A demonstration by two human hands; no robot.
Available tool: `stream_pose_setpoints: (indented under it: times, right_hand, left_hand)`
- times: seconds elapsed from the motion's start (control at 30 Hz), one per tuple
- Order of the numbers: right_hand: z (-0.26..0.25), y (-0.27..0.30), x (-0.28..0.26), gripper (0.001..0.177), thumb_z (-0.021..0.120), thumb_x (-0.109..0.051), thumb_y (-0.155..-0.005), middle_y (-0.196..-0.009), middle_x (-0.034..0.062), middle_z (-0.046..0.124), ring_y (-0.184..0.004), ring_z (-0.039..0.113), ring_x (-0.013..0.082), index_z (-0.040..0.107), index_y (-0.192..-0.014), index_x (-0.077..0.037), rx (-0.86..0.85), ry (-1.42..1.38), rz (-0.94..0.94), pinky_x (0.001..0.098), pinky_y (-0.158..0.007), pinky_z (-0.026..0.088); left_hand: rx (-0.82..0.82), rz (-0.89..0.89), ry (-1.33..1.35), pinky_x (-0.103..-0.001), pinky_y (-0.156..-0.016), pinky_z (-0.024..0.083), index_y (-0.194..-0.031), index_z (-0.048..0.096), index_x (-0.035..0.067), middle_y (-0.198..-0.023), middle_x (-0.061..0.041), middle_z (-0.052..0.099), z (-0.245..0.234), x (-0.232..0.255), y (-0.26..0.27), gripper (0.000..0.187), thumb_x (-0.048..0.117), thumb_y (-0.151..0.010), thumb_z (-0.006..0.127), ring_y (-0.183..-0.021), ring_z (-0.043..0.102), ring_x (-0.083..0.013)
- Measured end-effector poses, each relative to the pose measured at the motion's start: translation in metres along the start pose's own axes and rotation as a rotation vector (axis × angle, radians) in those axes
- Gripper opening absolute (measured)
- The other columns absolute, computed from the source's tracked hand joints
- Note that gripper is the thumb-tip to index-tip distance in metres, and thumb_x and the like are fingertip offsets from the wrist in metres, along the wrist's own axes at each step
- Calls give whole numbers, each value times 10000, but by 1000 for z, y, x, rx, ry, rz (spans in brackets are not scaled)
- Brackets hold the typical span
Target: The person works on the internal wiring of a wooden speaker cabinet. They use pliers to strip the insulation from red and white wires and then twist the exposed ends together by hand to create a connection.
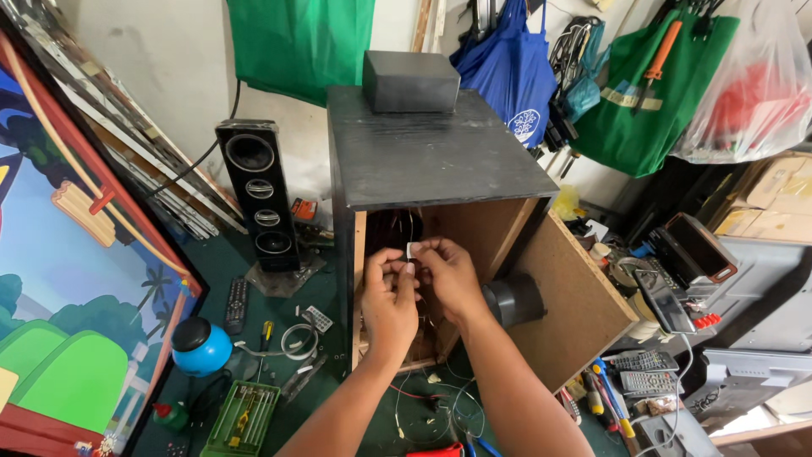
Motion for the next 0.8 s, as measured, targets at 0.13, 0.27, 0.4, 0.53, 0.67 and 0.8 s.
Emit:
stream_pose_setpoints:
  times: [0.13, 0.27, 0.4, 0.53, 0.67, 0.8]
  right_hand:
    - [2, -1, 7, 146, 776, -144, -974, -764, 61, 631, -668, 616, 159, 729, -1009, -11, -9, -6, 5, 257, -535, 460]
    - [9, 5, -3, 156, 777, -136, -969, -731, 73, 609, -578, 590, 166, 720, -1025, -2, -20, -41, 14, 268, -499, 459]
    - [11, 9, -6, 152, 764, -134, -976, -704, 57, 569, -483, 581, 164, 707, -1030, -3, -32, -58, 40, 272, -456, 462]
    - [14, 12, -10, 165, 753, -141, -985, -721, 51, 542, -476, 578, 163, 709, -1032, 11, -46, -60, 48, 276, -449, 457]
    - [15, 7, 9, 206, 759, -159, -998, -707, 82, 545, -448, 574, 196, 694, -1074, 22, -95, -214, 111, 329, -380, 493]
    - [17, -6, 51, 309, 760, -246, -1029, -735, 90, 567, -467, 575, 194, 685, -1169, 19, -190, -367, 242, 355, -337, 533]
  left_hand:
    - [-12, 14, 4, -289, -537, 678, -1226, 683, 61, -977, -106, 684, 2, 1, 0, 181, 34, -1053, 637, -721, 752, -195]
    - [5, 21, -25, -275, -509, 670, -1218, 721, 62, -965, -115, 713, 2, -3, -1, 190, 31, -1048, 641, -691, 759, -190]
    - [0, 1, 25, -280, -510, 665, -1277, 710, 23, -1005, -130, 681, 0, 2, 3, 238, 21, -1054, 628, -709, 744, -192]
    - [-9, 5, 29, -286, -515, 669, -1310, 712, 25, -1014, -147, 677, 1, -5, 1, 264, 21, -1059, 626, -717, 751, -206]
    - [2, -138, 176, -241, -496, 596, -1338, 729, 17, -1024, -112, 649, 5, -13, 4, 287, 26, -1070, 625, -698, 680, -153]
    - [23, -248, 363, -224, -464, 480, -1365, 748, 4, -969, -97, 594, 10, -23, 7, 305, 31, -1085, 633, -657, 601, -133]
Point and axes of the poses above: each hand's wrist, its own y-axis away from the middle knuckle, its own z-axis out of the palm, x = y × z, the point moved 9 cm from there along -y, towards the middle knuckle
